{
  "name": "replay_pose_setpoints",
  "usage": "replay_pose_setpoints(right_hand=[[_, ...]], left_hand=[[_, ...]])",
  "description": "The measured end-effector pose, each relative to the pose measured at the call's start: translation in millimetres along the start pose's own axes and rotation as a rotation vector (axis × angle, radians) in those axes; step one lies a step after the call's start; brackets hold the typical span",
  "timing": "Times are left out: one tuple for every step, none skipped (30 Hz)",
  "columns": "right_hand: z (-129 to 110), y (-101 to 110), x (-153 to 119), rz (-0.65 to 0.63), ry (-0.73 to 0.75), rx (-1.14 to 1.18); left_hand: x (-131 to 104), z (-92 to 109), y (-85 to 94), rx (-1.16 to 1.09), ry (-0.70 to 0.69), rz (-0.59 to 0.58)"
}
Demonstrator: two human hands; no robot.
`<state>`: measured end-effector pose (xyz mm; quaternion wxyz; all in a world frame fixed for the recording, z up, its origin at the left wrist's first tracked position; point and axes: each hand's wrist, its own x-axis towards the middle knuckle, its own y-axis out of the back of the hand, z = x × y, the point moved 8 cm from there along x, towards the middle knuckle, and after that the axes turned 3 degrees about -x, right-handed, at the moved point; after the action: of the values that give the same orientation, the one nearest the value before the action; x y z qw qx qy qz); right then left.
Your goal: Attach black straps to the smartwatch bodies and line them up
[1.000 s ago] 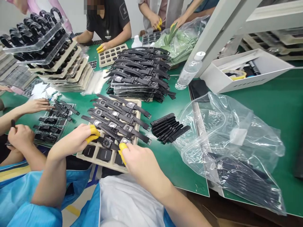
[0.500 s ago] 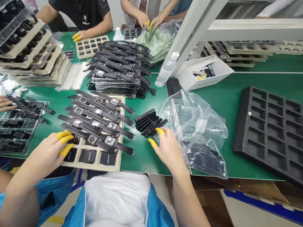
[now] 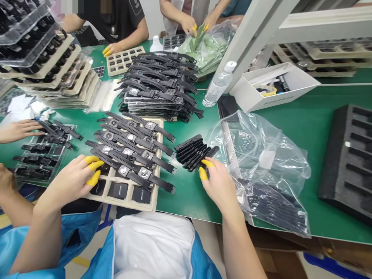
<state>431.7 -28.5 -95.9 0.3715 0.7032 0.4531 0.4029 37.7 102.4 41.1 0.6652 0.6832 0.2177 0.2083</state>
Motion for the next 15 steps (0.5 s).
replay_pose_setpoints(right_hand=[[6,3,-2,0.02,-0.051,0.024],[12,7,-4,0.044,-0.119,0.045],[18,12,-5,0.076,-0.2,0.065],[24,19,-7,0.118,-0.289,0.093],[28,28,-10,0.179,-0.379,0.134],[29,37,-11,0.243,-0.452,0.197],[28,47,-13,0.333,-0.503,0.275],[26,58,-14,0.428,-0.53,0.356],[21,68,-15,0.504,-0.53,0.433],[16,76,-14,0.549,-0.519,0.497],[10,81,-13,0.551,-0.503,0.557],[4,83,-12,0.514,-0.494,0.614],[-2,83,-12,0.451,-0.491,0.674],[-9,79,-11,0.36,-0.485,0.744],[-17,75,-12,0.281,-0.48,0.816]], left_hand=[[-1,-2,0.9,-0.024,0.009,0.048],[-2,-3,1.4,-0.041,0.016,0.096],[-3,-3,1.2,-0.051,0.016,0.138],[-5,-2,0.0,-0.054,0.009,0.166],[-5,-1,-1.9,-0.051,0.001,0.179],[-6,-1,-4.1,-0.045,-0.003,0.18],[-6,-1,-5.7,-0.04,-0.001,0.173],[-6,-2,-6.5,-0.041,0.01,0.16],[-6,-5,-6.0,-0.05,0.024,0.144],[-6,-7,-4.2,-0.071,0.04,0.125],[-7,-10,-1.3,-0.105,0.056,0.104],[-7,-13,3.0,-0.152,0.081,0.086],[-8,-16,8.5,-0.212,0.119,0.078],[-8,-18,15.4,-0.289,0.169,0.089],[-8,-18,22.6,-0.385,0.223,0.117]])
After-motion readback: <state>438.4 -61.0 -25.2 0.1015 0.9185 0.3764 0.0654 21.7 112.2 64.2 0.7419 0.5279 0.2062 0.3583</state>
